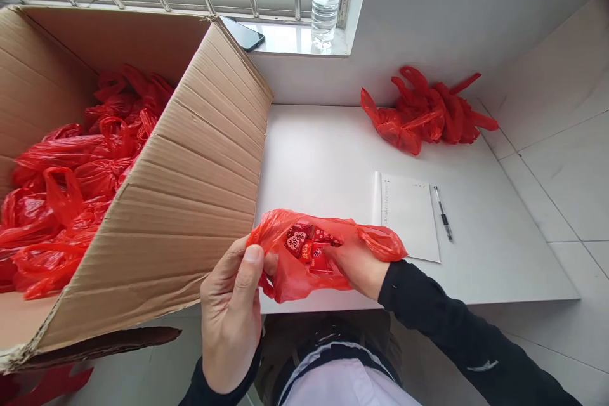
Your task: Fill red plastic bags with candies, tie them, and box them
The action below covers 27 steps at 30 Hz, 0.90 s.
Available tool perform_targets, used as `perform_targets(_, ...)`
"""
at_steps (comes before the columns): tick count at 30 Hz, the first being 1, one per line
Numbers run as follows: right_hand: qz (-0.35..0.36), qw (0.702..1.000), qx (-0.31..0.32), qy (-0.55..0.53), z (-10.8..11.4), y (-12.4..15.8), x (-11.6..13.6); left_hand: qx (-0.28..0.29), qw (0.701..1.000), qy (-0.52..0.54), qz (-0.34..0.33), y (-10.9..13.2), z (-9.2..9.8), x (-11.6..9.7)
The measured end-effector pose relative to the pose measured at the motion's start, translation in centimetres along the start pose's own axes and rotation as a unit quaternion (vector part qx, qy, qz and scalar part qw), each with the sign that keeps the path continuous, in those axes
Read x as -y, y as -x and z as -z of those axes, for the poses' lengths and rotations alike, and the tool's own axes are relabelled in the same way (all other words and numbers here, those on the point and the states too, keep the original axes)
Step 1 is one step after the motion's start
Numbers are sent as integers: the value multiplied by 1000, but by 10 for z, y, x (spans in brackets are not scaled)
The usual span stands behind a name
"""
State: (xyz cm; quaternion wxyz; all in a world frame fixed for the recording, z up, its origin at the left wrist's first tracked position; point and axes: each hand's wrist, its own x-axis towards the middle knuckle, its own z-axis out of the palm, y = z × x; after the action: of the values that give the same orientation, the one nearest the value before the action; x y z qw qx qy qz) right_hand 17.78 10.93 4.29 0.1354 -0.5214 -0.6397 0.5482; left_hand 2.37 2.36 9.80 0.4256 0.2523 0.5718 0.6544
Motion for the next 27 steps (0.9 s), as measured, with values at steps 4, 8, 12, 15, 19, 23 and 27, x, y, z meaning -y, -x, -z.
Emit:
perform_targets(4,29,976,27,214,19,19,6,5,1000,-13,-14,2,2,-1)
perform_targets(8,160,918,-3,364,41,51,23,-2,997,-70,-33,4,5,-8)
perform_targets(12,366,870,-150,293,63,78,35,-30,975,-159,-150,4,6,-14)
perform_targets(15,336,846,-276,309,75,81,30,-70,964,-158,-202,3,4,-17)
perform_targets(19,312,881,-214,285,80,76,19,-12,989,-66,-132,8,-4,-20)
perform_targets(23,340,904,-203,164,72,85,25,-8,1000,18,-1,29,-14,-11)
perform_targets(27,364,901,-198,129,55,92,34,34,995,-63,-70,46,-25,7)
